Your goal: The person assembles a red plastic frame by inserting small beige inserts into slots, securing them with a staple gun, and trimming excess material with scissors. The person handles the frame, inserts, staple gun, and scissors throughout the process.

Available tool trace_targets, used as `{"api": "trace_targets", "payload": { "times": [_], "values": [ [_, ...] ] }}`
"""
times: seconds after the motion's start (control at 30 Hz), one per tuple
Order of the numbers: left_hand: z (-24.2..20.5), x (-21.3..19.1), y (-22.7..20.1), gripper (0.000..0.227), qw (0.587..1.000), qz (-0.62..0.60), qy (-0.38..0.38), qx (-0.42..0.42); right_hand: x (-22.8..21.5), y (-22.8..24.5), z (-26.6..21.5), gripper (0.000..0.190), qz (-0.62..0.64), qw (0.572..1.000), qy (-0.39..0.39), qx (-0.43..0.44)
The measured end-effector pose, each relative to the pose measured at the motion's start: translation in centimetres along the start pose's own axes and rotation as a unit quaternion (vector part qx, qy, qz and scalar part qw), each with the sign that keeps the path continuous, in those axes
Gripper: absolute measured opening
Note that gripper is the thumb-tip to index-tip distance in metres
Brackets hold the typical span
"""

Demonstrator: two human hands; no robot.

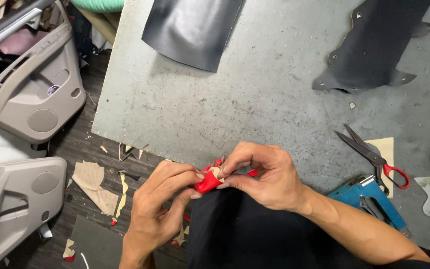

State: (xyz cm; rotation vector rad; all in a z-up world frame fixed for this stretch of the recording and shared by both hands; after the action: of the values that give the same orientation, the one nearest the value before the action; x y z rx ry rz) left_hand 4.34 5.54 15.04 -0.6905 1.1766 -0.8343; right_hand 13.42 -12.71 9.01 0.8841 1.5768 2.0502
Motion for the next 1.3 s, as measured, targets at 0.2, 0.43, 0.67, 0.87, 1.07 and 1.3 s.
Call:
{"api": "trace_targets", "payload": {
  "times": [0.2, 0.43, 0.67, 0.87, 1.07, 1.3],
  "values": [
    [-0.4, 0.2, 0.0, 0.028, 1.000, -0.004, -0.021, -0.007, 0.4, 1.9, 0.9, 0.017, -0.079, 0.995, 0.065, -0.011],
    [-0.2, 1.5, -1.0, 0.028, 0.999, -0.024, 0.014, 0.030, -0.3, 4.4, 0.5, 0.018, -0.077, 0.990, 0.110, 0.034],
    [-0.4, 2.8, -2.3, 0.028, 0.994, -0.059, 0.058, 0.065, -0.3, 4.5, -1.2, 0.007, -0.021, 0.974, 0.069, 0.216],
    [-0.6, 3.2, -2.5, 0.029, 0.992, -0.063, 0.066, 0.091, 0.2, 5.0, -1.1, 0.006, -0.027, 0.963, 0.068, 0.261],
    [-0.9, 3.3, -2.4, 0.030, 0.992, -0.056, 0.070, 0.084, 0.6, 5.2, -0.8, 0.009, -0.046, 0.962, 0.057, 0.264],
    [-0.6, 3.5, -2.7, 0.031, 0.990, -0.052, 0.078, 0.107, 0.4, 4.5, 0.2, 0.023, -0.115, 0.936, 0.087, 0.322]
  ]
}}
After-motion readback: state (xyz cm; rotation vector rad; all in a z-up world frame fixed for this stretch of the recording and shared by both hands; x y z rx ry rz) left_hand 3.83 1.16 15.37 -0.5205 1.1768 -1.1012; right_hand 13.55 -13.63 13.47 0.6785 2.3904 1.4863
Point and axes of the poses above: each hand's wrist, its own z-axis towards the middle knuckle, its own x-axis out of the palm, y = z × x, the point moved 4 cm from there along z, towards the middle knuckle, and after that the axes turned 1 degree about -y, right-handed, at the moved point
